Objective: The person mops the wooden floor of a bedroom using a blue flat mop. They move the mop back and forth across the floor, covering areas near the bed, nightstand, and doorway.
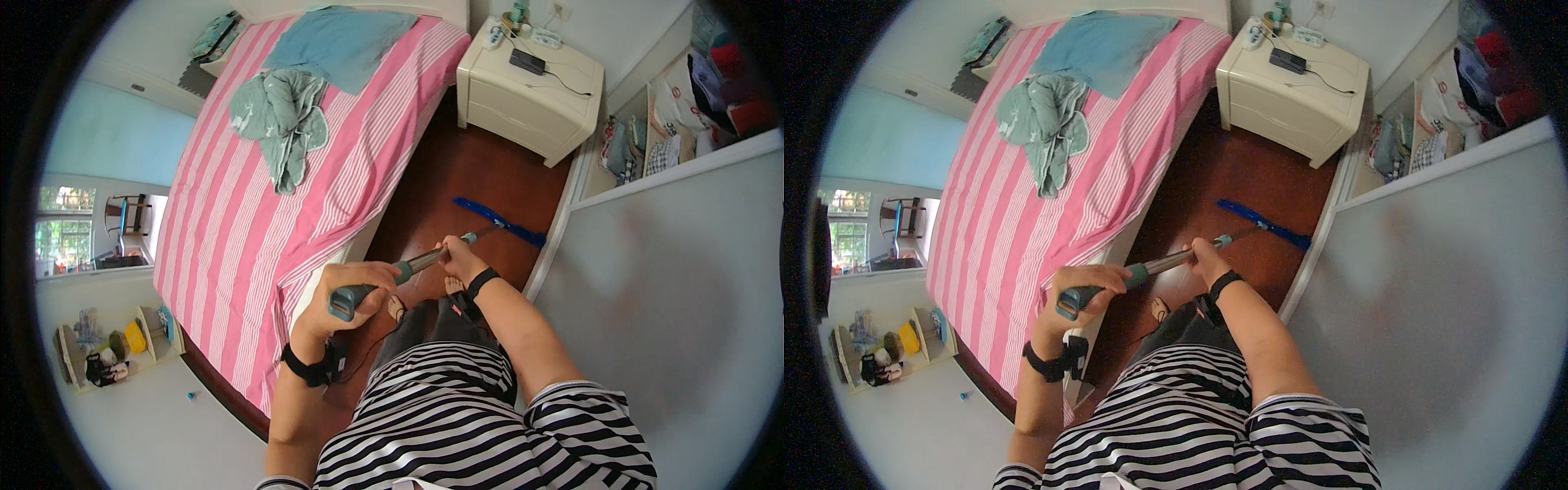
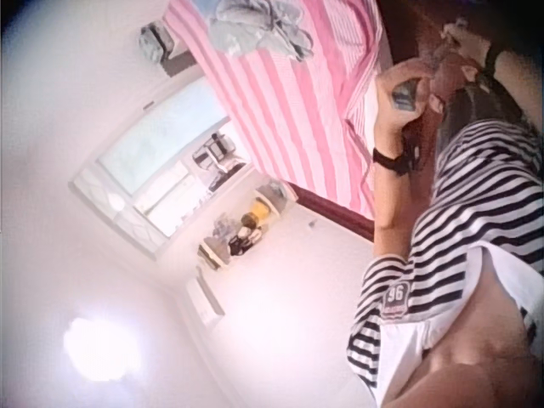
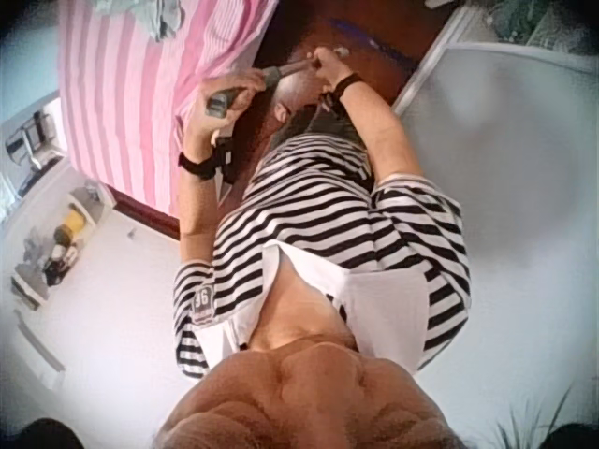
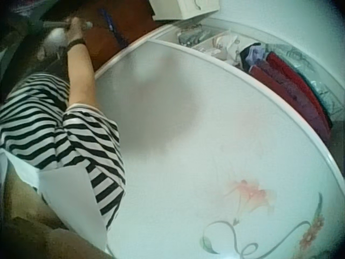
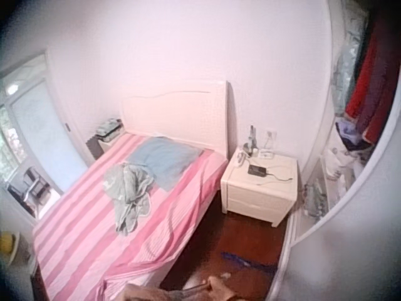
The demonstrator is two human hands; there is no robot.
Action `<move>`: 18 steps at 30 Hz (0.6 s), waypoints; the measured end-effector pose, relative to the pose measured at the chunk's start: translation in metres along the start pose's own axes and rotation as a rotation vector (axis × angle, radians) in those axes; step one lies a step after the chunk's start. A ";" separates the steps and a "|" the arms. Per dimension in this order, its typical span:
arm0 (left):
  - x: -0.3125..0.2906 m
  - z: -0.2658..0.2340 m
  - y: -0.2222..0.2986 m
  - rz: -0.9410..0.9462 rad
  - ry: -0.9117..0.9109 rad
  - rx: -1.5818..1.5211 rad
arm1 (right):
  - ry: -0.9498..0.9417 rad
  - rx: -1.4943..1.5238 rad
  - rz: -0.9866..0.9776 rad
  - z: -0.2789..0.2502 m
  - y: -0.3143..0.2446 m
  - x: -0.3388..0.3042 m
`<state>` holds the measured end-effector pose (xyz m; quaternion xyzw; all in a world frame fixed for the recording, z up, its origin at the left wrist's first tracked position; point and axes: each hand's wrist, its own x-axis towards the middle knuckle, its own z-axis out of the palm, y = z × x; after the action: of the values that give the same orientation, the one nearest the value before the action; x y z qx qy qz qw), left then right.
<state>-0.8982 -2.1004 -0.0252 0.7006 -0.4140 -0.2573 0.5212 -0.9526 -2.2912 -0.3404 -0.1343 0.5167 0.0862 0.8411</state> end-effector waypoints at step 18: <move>-0.126 -0.025 0.044 -0.292 0.566 0.228 | -0.026 -0.479 0.322 0.146 0.147 -0.011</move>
<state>-0.9583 -1.9860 0.0153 0.8499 -0.1743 -0.0765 0.4914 -0.8755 -2.1053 -0.2880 -0.2446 0.4854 0.3399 0.7675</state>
